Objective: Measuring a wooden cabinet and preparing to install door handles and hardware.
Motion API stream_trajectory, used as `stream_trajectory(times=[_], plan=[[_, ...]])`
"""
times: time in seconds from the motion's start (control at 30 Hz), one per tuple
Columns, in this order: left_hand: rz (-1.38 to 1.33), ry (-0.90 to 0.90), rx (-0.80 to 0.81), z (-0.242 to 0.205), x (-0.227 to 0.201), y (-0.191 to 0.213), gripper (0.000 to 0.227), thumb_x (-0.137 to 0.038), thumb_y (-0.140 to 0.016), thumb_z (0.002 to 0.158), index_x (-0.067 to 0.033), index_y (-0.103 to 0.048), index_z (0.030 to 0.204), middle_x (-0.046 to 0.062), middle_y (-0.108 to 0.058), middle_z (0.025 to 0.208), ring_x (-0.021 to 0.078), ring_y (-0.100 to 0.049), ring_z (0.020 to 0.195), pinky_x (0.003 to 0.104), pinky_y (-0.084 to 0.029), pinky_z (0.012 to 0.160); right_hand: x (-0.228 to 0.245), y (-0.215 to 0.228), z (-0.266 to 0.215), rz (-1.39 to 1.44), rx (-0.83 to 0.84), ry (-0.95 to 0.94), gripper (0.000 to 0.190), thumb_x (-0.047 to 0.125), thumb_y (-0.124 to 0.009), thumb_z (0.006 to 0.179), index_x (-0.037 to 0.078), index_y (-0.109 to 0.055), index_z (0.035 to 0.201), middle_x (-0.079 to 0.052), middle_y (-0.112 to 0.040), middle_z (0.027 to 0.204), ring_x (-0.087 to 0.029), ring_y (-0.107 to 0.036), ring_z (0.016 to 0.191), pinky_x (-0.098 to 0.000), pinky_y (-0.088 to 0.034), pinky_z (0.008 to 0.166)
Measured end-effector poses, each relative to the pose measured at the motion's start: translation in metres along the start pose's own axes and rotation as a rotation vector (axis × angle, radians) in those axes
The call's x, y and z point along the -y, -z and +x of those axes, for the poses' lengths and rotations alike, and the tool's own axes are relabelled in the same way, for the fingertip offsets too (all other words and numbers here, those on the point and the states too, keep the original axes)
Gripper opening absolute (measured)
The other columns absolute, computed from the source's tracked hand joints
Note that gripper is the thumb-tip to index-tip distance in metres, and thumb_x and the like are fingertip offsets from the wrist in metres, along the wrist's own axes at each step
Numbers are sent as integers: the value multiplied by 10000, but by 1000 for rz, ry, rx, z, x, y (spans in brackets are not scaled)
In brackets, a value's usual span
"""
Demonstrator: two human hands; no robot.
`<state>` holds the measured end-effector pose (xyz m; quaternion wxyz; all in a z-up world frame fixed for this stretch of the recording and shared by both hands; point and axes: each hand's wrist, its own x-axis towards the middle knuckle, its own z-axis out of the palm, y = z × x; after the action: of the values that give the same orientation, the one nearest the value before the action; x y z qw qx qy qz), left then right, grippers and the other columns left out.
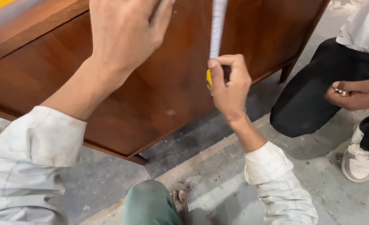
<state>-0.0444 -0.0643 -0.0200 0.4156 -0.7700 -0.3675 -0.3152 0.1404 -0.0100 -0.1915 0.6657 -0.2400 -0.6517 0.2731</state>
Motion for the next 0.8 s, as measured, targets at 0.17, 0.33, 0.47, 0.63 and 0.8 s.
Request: stream_trajectory(times=[0.17,0.33,0.47,0.63,0.8], plan=[[162,-171,126,-7,0,-4,98,-52,-703,982,-44,-688,1079,47,-669,1063,226,-644,964,363,-507,805,-17,16,-1,3,-76,-133,183,146,-700,1069,4,-590,1036,-50,-658,883,-86,-626,727,-257,-514,638],[333,-280,334,-35,10,-33,317,-169,-739,987,9,-670,1241,90,-632,1330,235,-577,1305,383,-482,1105,-50,13,-21,68,-40,-349,211,190,-704,1049,21,-581,1020,-48,-653,870,-82,-615,719,-266,-526,652],[428,-233,432,-50,17,-45,546,-287,-715,1043,23,-576,1471,123,-549,1518,255,-481,1422,431,-384,1247,-77,1,-41,594,-82,-751,200,199,-680,1002,43,-556,1010,-69,-642,884,-121,-606,701,-299,-530,596],[392,-198,490,-50,16,-46,609,-316,-709,1074,52,-531,1526,149,-528,1549,287,-459,1444,459,-351,1273,-89,-14,-56,838,-171,-1047,143,132,-628,946,65,-553,1047,-102,-627,928,-187,-627,725,-368,-578,610],[492,-245,505,-34,10,-47,719,-403,-744,1039,63,-517,1537,181,-454,1627,287,-360,1543,449,-255,1334,-83,-26,-57,932,-253,-1167,194,206,-596,981,111,-499,1119,-80,-604,945,-186,-618,797,-402,-602,675]])
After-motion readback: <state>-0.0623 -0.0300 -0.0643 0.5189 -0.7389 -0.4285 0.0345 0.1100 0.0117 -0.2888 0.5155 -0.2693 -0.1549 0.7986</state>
